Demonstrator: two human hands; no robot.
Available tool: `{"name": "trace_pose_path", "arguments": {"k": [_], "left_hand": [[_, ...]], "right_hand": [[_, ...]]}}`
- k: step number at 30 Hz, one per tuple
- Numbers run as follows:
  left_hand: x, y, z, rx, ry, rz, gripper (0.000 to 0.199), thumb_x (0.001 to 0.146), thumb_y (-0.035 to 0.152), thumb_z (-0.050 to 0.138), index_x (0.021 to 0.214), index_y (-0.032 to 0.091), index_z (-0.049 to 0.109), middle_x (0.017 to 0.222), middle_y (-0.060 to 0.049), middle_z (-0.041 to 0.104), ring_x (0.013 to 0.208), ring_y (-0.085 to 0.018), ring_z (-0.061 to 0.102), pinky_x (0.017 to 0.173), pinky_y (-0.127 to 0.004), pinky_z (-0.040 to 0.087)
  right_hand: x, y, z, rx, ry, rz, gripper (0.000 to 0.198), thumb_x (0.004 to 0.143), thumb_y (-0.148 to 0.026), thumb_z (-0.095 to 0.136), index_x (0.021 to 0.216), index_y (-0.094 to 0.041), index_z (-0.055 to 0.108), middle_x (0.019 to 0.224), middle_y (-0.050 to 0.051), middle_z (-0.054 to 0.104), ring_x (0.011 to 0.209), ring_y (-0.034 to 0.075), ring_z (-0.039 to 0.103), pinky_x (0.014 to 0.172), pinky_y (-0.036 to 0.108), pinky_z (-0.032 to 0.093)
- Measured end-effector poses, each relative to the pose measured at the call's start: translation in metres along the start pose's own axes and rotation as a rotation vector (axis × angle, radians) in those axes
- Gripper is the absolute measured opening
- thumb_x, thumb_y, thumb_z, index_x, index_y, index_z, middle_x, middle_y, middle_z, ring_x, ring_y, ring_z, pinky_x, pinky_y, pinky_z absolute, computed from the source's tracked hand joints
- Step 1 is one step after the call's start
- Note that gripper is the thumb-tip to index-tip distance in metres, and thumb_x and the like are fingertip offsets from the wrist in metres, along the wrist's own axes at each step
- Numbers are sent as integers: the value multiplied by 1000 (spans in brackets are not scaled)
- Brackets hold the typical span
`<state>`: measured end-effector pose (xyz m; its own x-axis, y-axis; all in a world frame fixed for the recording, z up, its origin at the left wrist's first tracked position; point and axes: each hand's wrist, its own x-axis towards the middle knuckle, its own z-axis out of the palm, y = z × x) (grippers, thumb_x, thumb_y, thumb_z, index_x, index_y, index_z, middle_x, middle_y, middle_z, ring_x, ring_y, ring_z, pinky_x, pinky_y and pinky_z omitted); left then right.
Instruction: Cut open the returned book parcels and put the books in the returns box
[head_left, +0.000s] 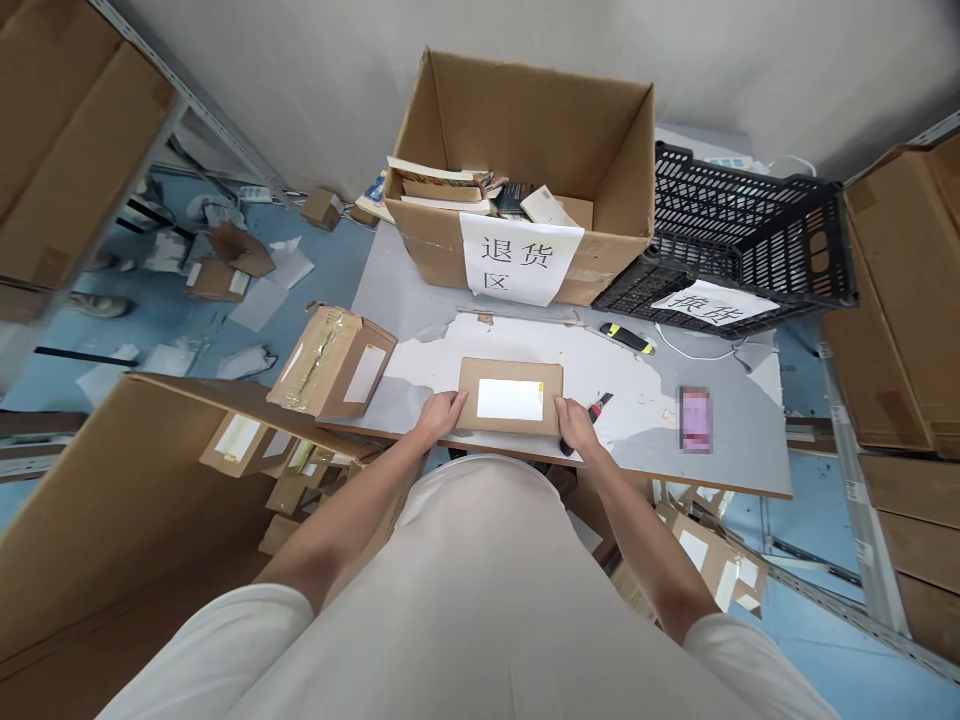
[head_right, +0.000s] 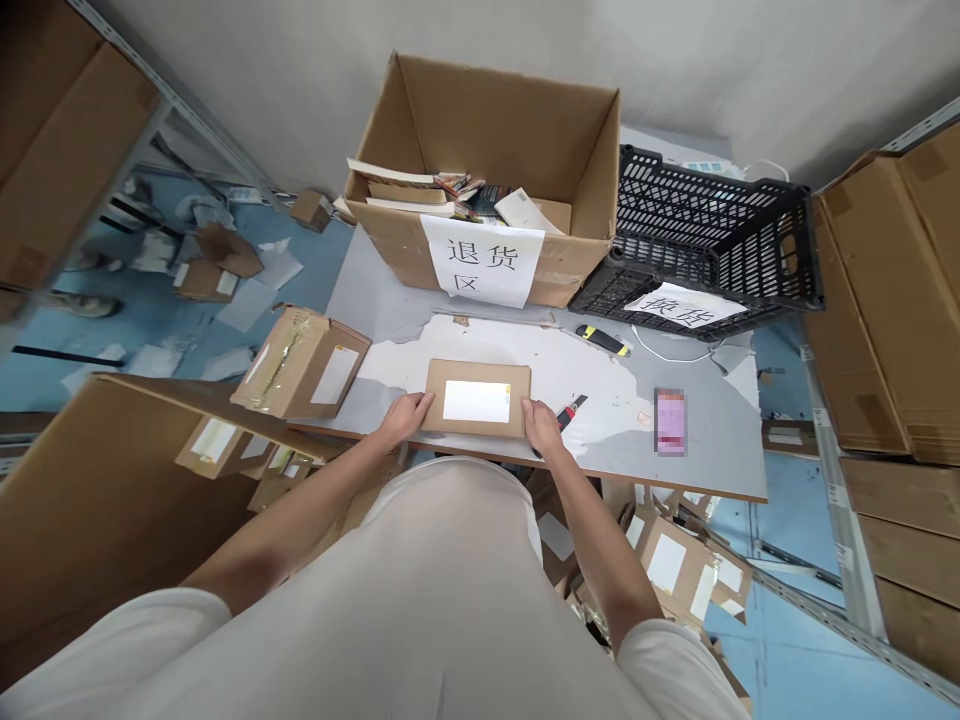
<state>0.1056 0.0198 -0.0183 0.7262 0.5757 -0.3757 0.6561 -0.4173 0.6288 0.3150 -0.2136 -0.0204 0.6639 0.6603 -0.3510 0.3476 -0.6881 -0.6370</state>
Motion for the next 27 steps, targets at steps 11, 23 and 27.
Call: {"name": "trace_pose_path", "arguments": {"k": [11,23,27], "left_hand": [[2,-20,16,-128,-16,-31,50,93,42,28,93,14,69,90,-12,72,86,-24,66,80,-35,48],[-10,-49,33,-309,-227,149,53,73,31,59,125,18,58,111,-6,70,111,-28,60,97,-41,46],[-14,-33,18,-307,-206,184,42,78,42,56,110,17,64,103,-7,70,104,-25,62,92,-37,48]], "right_hand": [[0,15,8,94,-35,55,52,94,-50,23,96,-19,66,85,9,69,79,23,64,80,38,49],[-19,30,24,369,-222,-85,87,71,-25,66,148,-27,28,140,8,50,124,25,50,104,44,41],[-20,26,13,423,-214,-80,63,76,-37,61,135,-21,45,125,10,60,108,22,59,92,39,49]]}}
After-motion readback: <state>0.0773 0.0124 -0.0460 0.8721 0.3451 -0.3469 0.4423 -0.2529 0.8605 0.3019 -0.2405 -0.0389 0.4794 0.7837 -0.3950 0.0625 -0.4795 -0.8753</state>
